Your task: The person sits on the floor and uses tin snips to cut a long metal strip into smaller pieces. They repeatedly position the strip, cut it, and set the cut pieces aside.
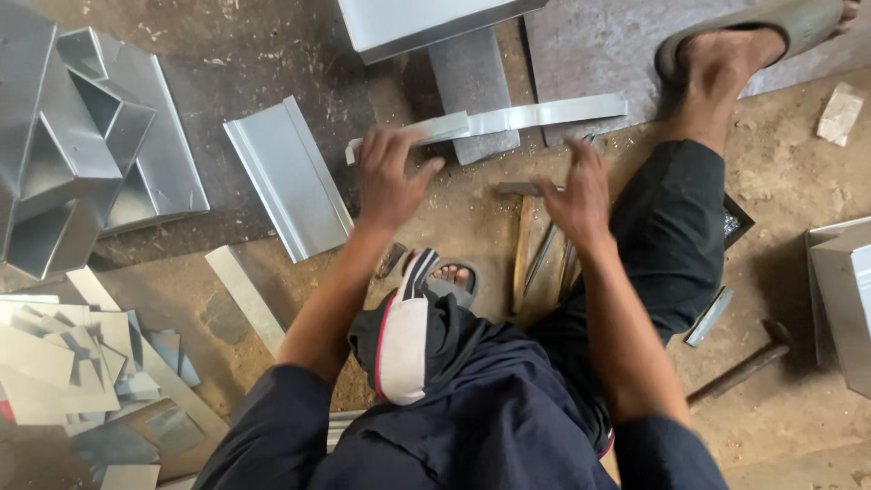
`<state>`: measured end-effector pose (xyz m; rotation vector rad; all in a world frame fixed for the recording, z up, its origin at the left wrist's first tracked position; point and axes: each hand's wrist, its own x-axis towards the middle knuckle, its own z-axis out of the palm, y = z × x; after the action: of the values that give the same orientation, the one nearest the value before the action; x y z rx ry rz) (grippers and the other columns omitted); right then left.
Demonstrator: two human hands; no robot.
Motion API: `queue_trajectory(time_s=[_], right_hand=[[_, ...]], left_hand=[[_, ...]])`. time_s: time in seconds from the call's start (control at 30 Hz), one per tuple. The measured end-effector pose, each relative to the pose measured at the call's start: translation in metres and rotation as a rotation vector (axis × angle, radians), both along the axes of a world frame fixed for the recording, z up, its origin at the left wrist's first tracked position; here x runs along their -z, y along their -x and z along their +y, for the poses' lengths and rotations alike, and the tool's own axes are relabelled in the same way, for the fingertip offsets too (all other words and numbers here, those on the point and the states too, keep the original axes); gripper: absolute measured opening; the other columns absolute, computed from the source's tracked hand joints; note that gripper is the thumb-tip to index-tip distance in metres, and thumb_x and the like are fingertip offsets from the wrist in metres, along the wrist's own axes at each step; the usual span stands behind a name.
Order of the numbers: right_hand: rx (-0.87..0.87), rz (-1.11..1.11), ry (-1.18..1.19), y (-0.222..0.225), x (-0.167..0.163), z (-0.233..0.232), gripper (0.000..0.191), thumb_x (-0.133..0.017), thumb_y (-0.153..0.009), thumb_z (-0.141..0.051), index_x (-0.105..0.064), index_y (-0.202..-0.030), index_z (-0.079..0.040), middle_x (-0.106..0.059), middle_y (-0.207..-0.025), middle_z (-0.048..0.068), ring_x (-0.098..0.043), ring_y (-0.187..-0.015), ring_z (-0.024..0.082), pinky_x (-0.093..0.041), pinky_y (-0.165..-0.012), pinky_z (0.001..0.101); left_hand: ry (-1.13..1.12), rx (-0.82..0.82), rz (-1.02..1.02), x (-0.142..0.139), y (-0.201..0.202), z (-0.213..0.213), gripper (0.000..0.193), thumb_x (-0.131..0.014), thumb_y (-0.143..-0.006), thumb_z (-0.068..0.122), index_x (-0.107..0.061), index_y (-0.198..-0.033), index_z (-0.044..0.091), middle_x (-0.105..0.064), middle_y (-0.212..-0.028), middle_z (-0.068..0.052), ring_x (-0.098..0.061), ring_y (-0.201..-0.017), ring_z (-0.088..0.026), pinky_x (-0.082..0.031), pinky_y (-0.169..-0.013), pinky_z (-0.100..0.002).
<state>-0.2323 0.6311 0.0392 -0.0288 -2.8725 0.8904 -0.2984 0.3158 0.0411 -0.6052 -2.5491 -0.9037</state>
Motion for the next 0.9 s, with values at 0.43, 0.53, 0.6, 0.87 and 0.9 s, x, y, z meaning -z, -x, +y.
queue_trajectory(time_s=[0.43,0.53,0.6,0.87,0.9], right_hand=[[-0.553,-0.264,-0.211,0.138,0.008,0.014,0.039,-0.092,-0.068,-0.032,-0.071,-0.081,-0.001,-0.065,-0.111,0.016,-0.062,-0.104,0.038,-0.052,-0.083,0.0462],[-0.558,-0.134,-0.284,0.123,-0.024,-0.001,0.029,-0.083,-0.076,-0.026,-0.068,-0.064,-0.004,-0.067,-0.092,0.012,-0.066,-0.082,0.033,-0.053,-0.068,0.0471],[-0.562,-0.033,-0.332,0.108,-0.049,-0.015,0.026,-0.077,-0.078,-0.020,-0.066,-0.059,-0.007,-0.067,-0.081,0.008,-0.067,-0.071,0.031,-0.052,-0.063,0.0469],[-0.529,-0.013,-0.540,0.075,-0.117,-0.042,0.025,-0.067,-0.081,-0.019,-0.065,-0.058,-0.011,-0.068,-0.072,0.008,-0.066,-0.059,0.029,-0.052,-0.053,0.0437],[-0.515,-0.035,-0.554,0.072,-0.120,-0.043,0.026,-0.066,-0.083,-0.020,-0.065,-0.059,-0.010,-0.068,-0.072,0.008,-0.067,-0.059,0.028,-0.052,-0.054,0.0433]], left_hand=[[-0.233,0.163,-0.152,0.014,0.047,-0.009,0.038,-0.073,-0.103,0.030,-0.059,-0.123,0.001,-0.066,-0.111,-0.022,-0.068,-0.104,-0.037,-0.054,-0.089,-0.045],[-0.350,0.142,-0.128,-0.012,0.039,-0.024,0.048,-0.069,-0.099,0.046,-0.057,-0.113,0.002,-0.064,-0.096,-0.016,-0.066,-0.089,-0.030,-0.054,-0.081,-0.040],[-0.333,0.023,-0.216,-0.031,0.038,-0.033,0.049,-0.069,-0.099,0.050,-0.060,-0.108,0.002,-0.061,-0.082,-0.012,-0.063,-0.076,-0.025,-0.051,-0.071,-0.037],[-0.452,-0.027,-0.170,-0.075,0.040,-0.060,0.041,-0.063,-0.108,0.047,-0.058,-0.087,0.012,-0.050,-0.070,0.003,-0.046,-0.063,-0.009,-0.038,-0.057,-0.030],[-0.419,-0.054,-0.182,-0.080,0.035,-0.058,0.041,-0.062,-0.110,0.046,-0.058,-0.087,0.012,-0.048,-0.069,0.005,-0.045,-0.063,-0.008,-0.036,-0.057,-0.030]])
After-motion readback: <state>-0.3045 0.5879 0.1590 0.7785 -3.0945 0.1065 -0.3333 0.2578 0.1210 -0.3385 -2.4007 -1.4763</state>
